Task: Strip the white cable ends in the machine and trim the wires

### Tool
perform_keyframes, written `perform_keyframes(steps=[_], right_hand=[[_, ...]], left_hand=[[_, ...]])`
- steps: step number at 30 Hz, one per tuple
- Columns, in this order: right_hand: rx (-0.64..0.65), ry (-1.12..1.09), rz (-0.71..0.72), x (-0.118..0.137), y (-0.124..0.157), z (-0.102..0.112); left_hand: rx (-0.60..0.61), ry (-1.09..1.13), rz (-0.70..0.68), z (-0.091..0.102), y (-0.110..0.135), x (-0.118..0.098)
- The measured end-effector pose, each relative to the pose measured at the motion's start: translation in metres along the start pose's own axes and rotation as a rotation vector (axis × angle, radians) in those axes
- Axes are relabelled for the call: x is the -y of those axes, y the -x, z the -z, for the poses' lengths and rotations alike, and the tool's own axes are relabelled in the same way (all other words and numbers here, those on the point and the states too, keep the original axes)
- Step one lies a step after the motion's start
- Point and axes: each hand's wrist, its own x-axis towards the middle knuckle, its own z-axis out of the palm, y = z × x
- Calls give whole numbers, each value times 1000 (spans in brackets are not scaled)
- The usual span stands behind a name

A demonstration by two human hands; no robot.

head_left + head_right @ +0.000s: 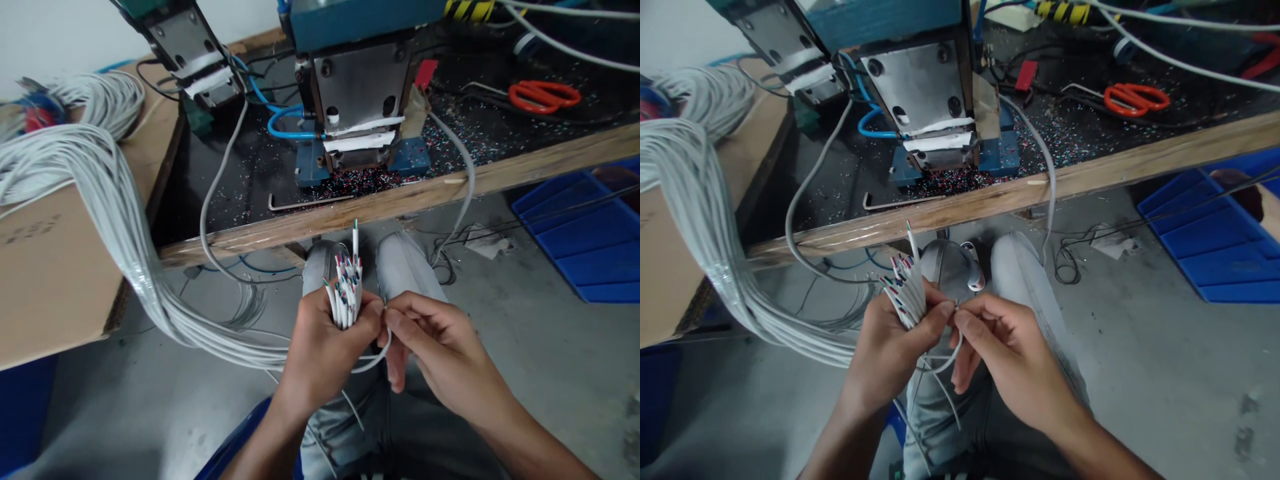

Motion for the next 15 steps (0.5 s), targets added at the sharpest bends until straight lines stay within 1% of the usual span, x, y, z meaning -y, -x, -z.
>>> perform_keyframes(steps=[1, 3, 7, 15], right_hand=[[-5, -52, 7, -3, 0, -3], [-16, -83, 17, -4, 0, -7], [-46, -17, 37, 0, 1, -9], [-55, 8, 53, 1, 1, -9]], left_hand=[[-11, 26, -2, 0, 1, 0], [-19, 59, 5, 2, 3, 1], [-14, 75, -5, 5, 7, 3], [3, 118, 15, 4, 9, 3]])
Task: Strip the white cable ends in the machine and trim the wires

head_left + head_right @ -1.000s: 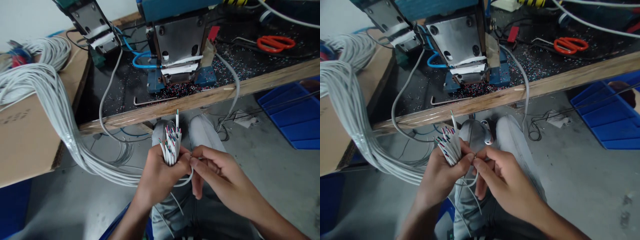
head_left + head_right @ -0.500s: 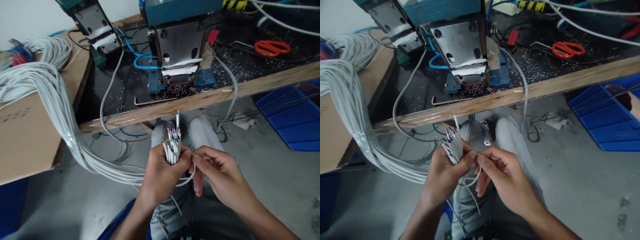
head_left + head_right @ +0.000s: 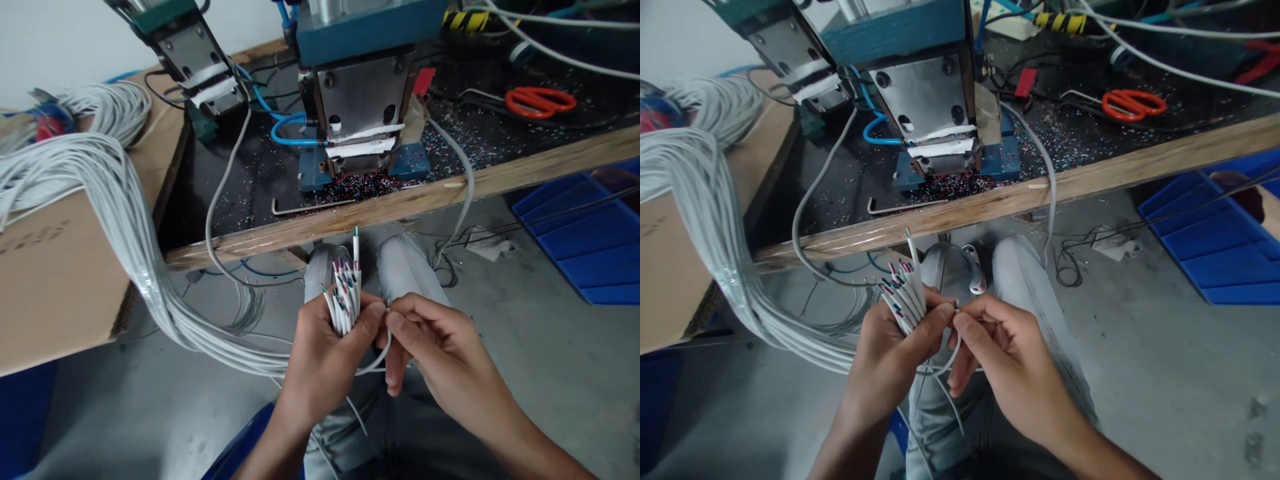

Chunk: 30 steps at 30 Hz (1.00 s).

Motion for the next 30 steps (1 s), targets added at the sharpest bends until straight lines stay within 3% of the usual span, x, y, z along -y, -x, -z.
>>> perform_keyframes(steps=[10, 23, 25, 26, 28, 30], right_hand=[[-5, 25, 18, 4, 1, -2], [71, 213, 15, 12, -6, 3], [21, 362, 143, 13, -7, 9], [-19, 490, 280, 14, -8, 13], [-45, 855, 649, 19, -12, 21], [42, 1228, 980, 29, -19, 27]], left_hand=[[-3, -22, 15, 0, 1, -3], [58, 6, 37, 4, -10, -6], [5, -13, 15, 5, -13, -8], [-29, -1, 8, 6, -14, -8], [-73, 67, 0, 7, -19, -10], [-62, 159, 6, 7, -24, -13]])
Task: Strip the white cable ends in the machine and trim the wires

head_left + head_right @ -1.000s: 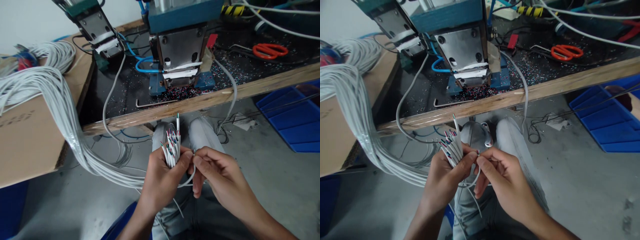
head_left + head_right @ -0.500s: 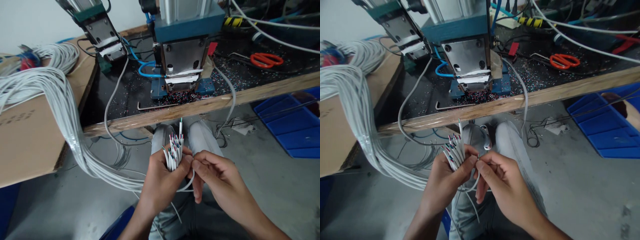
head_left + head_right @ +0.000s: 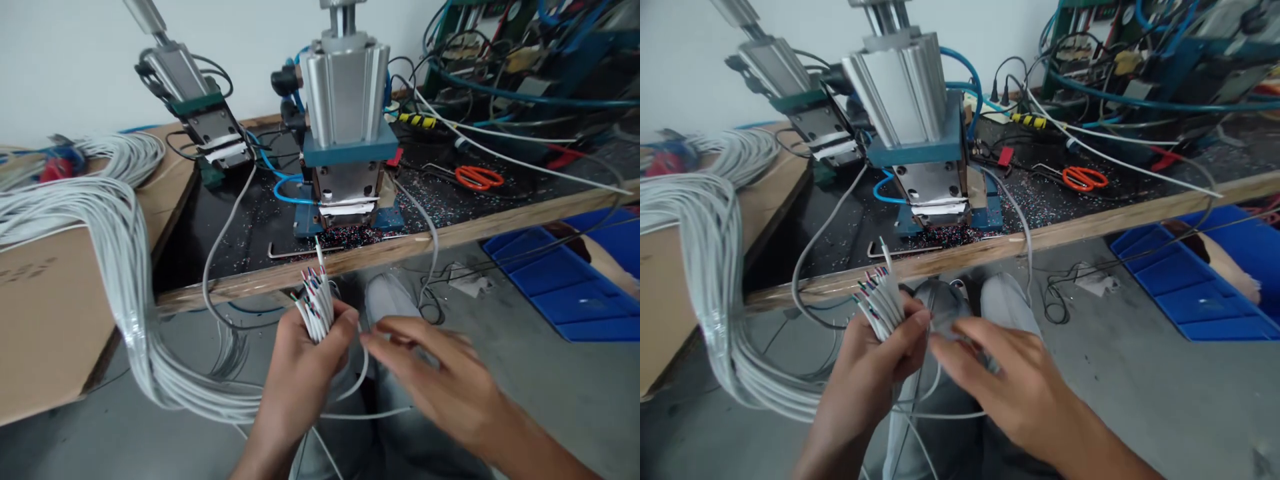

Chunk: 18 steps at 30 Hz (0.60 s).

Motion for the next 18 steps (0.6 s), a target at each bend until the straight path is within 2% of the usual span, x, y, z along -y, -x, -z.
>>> perform_keyframes(steps=[1, 3, 7, 9, 13, 18], right_hand=[[49, 108, 129, -4, -6, 4], [101, 209, 276, -10, -22, 11], [-18, 239, 413, -32, -52, 18], [-94, 254, 410, -48, -62, 17], [-148, 308, 330, -76, -76, 11], [-192, 345, 294, -90, -90, 6]], left_hand=[[13, 35, 3, -1, -3, -2], [13, 64, -14, -3, -10, -6], [-153, 82, -176, -7, -23, -18], [-225, 133, -258, -7, -28, -25], [-264, 171, -334, -7, -29, -39], [-273, 128, -358, -11, -21, -50]])
